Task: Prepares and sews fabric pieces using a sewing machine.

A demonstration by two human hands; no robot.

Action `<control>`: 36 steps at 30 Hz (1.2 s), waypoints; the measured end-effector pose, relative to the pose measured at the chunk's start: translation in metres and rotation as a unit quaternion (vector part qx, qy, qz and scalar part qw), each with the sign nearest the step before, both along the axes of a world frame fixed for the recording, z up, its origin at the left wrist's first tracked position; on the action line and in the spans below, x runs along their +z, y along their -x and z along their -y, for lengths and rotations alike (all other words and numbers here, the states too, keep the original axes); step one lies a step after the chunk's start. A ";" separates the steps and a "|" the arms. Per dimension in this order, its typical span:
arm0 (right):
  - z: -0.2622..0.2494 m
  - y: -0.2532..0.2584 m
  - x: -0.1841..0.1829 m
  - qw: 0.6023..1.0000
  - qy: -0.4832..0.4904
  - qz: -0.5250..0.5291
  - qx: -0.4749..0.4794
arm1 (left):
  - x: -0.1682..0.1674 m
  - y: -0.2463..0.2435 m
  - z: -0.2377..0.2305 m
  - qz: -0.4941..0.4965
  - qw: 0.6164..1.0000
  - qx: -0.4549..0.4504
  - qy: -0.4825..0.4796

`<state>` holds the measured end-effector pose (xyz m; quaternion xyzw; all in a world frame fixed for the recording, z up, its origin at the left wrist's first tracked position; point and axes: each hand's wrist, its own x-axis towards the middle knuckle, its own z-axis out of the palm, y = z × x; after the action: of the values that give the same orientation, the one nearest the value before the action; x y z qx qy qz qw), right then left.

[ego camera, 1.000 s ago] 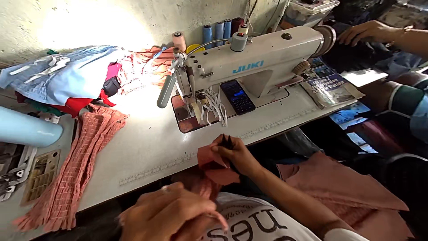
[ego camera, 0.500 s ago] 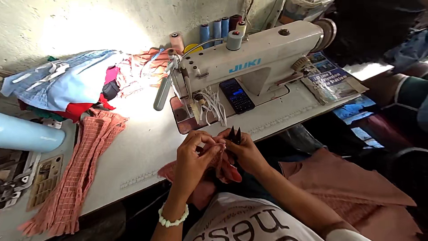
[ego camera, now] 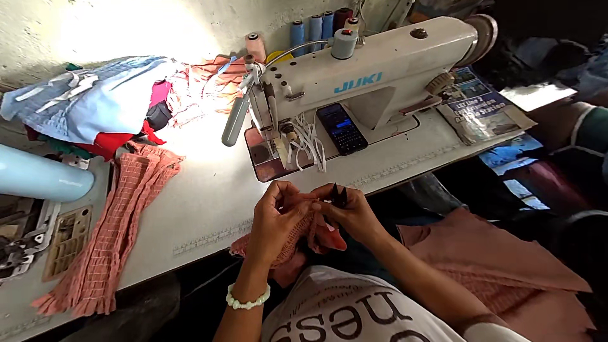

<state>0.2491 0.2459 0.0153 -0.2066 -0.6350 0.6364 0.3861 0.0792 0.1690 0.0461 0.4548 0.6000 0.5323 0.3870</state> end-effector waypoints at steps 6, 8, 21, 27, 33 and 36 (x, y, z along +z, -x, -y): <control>-0.003 -0.002 -0.003 0.996 -0.071 0.056 -0.018 | 0.002 0.012 0.004 0.010 0.997 -0.056 0.059; -0.002 -0.006 -0.007 0.980 -0.153 0.098 -0.080 | -0.002 0.009 0.002 0.004 0.998 -0.030 0.056; 0.024 -0.032 -0.054 0.861 -0.440 0.234 -0.097 | -0.007 0.005 -0.013 0.012 0.998 0.018 0.052; 0.007 -0.027 -0.055 0.868 -0.432 0.214 -0.116 | -0.006 0.013 -0.009 -0.080 0.996 0.040 0.013; -0.011 -0.061 -0.019 0.966 -0.232 0.067 -0.096 | 0.026 0.037 0.008 -0.125 0.986 0.080 -0.077; -0.020 -0.082 0.000 0.984 -0.127 0.025 -0.123 | 0.045 0.042 0.015 -0.112 0.983 0.084 -0.117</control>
<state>0.3309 0.2660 0.0157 -0.2486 -0.6898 0.4925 0.4688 0.0376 0.1539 0.0909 0.5018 0.6092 0.5749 0.2157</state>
